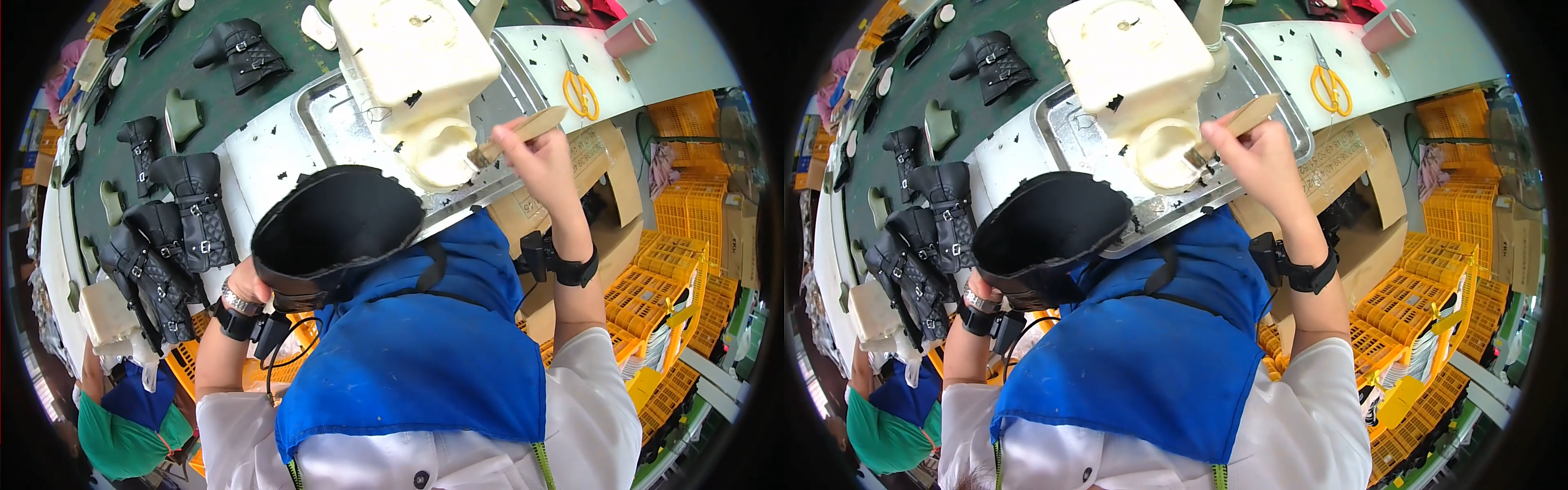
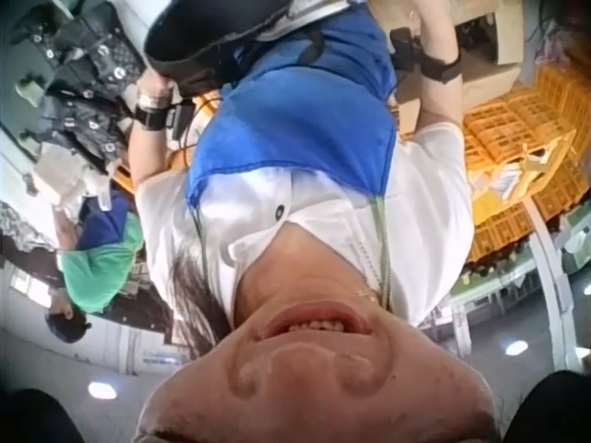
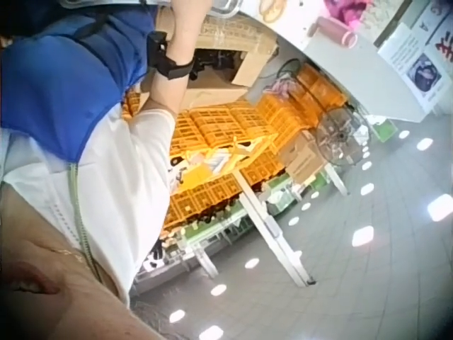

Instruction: The recorder applies white adhesive to the upper edges of black boots using a brush at a shoe manufacturing station.

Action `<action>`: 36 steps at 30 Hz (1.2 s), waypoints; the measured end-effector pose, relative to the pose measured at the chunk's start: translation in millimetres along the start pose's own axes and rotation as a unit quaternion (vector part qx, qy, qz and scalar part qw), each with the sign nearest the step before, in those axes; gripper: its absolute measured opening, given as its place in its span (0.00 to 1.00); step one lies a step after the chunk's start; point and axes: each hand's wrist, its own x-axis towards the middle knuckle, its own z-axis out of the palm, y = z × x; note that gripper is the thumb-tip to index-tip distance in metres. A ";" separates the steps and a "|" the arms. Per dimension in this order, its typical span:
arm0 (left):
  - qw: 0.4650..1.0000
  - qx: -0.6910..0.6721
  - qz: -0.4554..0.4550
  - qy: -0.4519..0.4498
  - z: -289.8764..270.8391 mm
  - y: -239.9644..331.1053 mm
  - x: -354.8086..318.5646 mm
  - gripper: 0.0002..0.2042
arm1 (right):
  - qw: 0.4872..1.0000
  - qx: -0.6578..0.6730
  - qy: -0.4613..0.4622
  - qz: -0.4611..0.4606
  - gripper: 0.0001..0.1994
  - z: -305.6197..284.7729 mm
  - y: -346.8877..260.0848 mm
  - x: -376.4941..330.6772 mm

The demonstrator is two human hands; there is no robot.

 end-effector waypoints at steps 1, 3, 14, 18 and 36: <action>1.000 -0.003 -0.005 -0.010 1.3 -1.5 -5.7 0.54 | 0.993 0.092 0.014 0.071 0.09 -1.2 -7.5 1.5; 0.999 -0.008 -0.017 -0.033 2.6 -3.8 -0.8 0.53 | 0.986 0.151 0.022 0.065 0.08 6.5 -18.1 4.4; 0.984 -0.041 -0.068 -0.160 -21.8 -5.9 -15.2 0.51 | 0.964 0.097 -0.096 -0.228 0.04 58.0 -45.1 4.0; 0.976 -0.052 -0.078 -0.197 -30.3 -6.4 -25.2 0.50 | 0.982 0.083 -0.110 -0.126 0.03 50.9 -49.8 -5.1; 0.916 0.323 0.180 -0.158 30.3 25.2 -27.6 0.53 | 0.986 0.059 -0.008 -0.155 0.05 68.8 -64.5 7.9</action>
